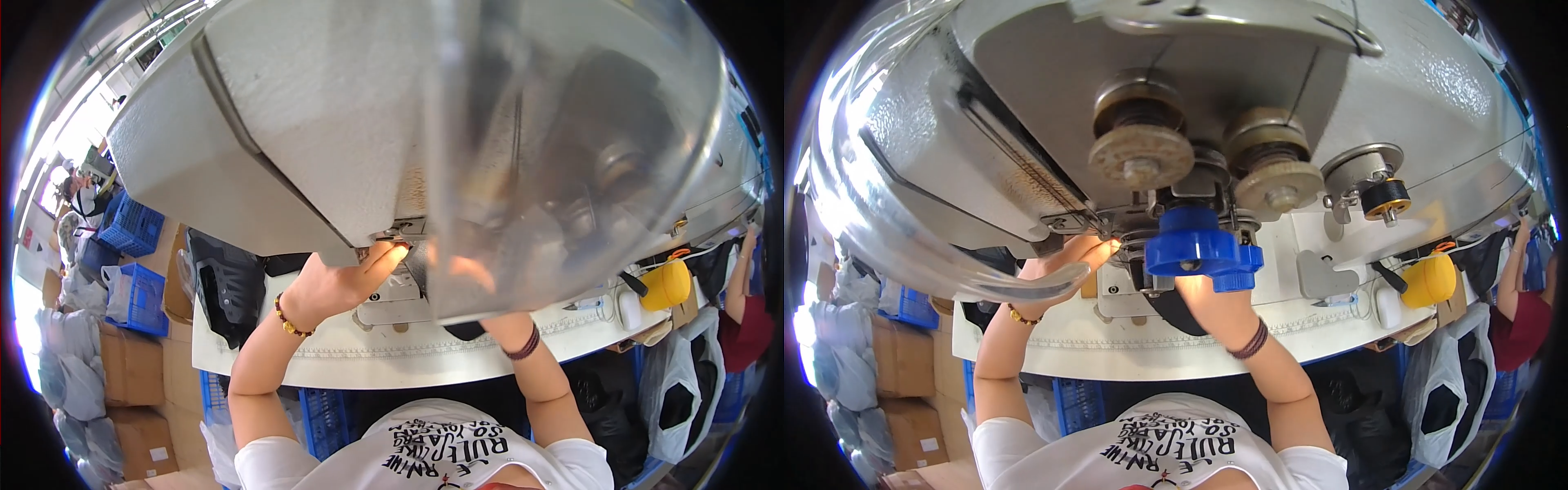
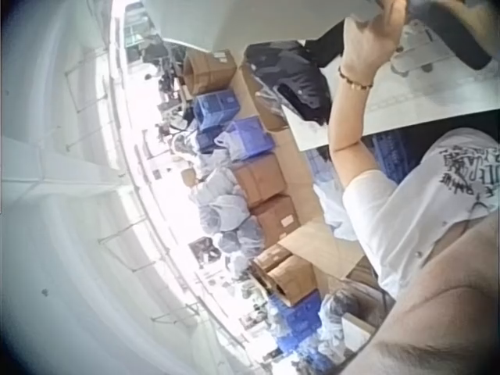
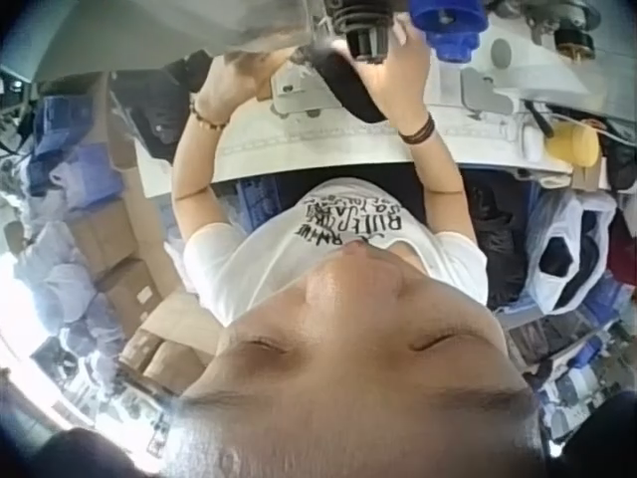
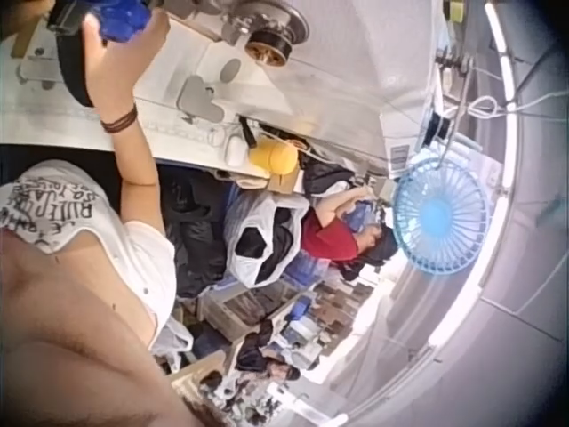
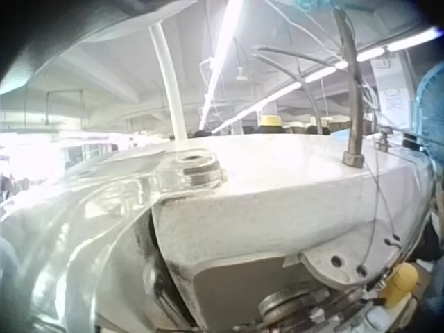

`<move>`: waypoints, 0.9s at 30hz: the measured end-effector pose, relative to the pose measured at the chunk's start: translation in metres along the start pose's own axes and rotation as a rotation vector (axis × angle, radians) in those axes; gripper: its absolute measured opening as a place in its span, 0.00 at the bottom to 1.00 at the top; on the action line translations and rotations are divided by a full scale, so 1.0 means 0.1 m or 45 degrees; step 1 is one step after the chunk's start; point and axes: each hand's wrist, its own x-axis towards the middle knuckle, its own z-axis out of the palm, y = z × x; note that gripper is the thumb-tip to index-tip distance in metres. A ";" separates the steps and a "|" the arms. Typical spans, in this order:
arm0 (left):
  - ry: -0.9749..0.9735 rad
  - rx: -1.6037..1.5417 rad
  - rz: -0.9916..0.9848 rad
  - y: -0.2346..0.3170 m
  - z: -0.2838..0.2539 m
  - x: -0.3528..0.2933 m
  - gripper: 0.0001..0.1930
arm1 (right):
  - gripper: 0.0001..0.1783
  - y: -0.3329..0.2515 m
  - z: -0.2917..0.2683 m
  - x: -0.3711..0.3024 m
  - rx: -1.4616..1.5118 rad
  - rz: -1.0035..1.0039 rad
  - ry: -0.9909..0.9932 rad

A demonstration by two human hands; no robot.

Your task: Stitch together black leather or synthetic shoe upper components using an industrial sewing machine.

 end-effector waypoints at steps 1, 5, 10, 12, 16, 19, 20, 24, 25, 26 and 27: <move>0.017 -0.052 -0.015 -0.01 0.00 -0.01 0.11 | 0.17 -0.15 -0.02 -0.04 -0.162 0.018 -0.110; 0.050 -0.266 -0.065 -0.04 0.01 -0.02 0.11 | 0.15 -0.48 -0.03 -0.11 -0.380 -0.201 -0.087; 0.093 -0.110 -0.034 0.02 -0.02 0.00 0.09 | 0.11 -0.38 -0.08 0.02 -0.050 -0.082 -0.061; 0.080 -0.113 -0.078 0.07 -0.04 0.02 0.07 | 0.12 -0.37 -0.18 0.05 -0.099 -0.155 -0.039; 0.054 -0.014 -0.055 0.09 -0.05 0.05 0.05 | 0.14 -0.37 -0.28 0.11 -0.181 -0.267 0.038; 0.050 -0.004 -0.039 0.09 -0.05 0.06 0.08 | 0.15 -0.33 -0.26 0.12 -0.202 -0.269 0.043; 0.025 -0.009 -0.049 0.10 -0.05 0.06 0.11 | 0.15 -0.30 -0.25 0.11 -0.200 -0.275 0.050; 0.062 0.121 -0.072 0.23 -0.06 0.09 0.15 | 0.16 -0.18 -0.26 0.08 0.049 -0.120 0.035; 0.039 0.101 -0.094 0.26 -0.06 0.11 0.14 | 0.16 -0.14 -0.27 0.10 0.138 -0.092 0.032; 0.015 0.080 -0.118 0.30 -0.06 0.12 0.13 | 0.16 -0.09 -0.28 0.11 0.244 -0.114 0.042; -0.009 0.060 -0.141 0.32 -0.07 0.14 0.12 | 0.16 -0.04 -0.29 0.14 0.253 -0.078 0.006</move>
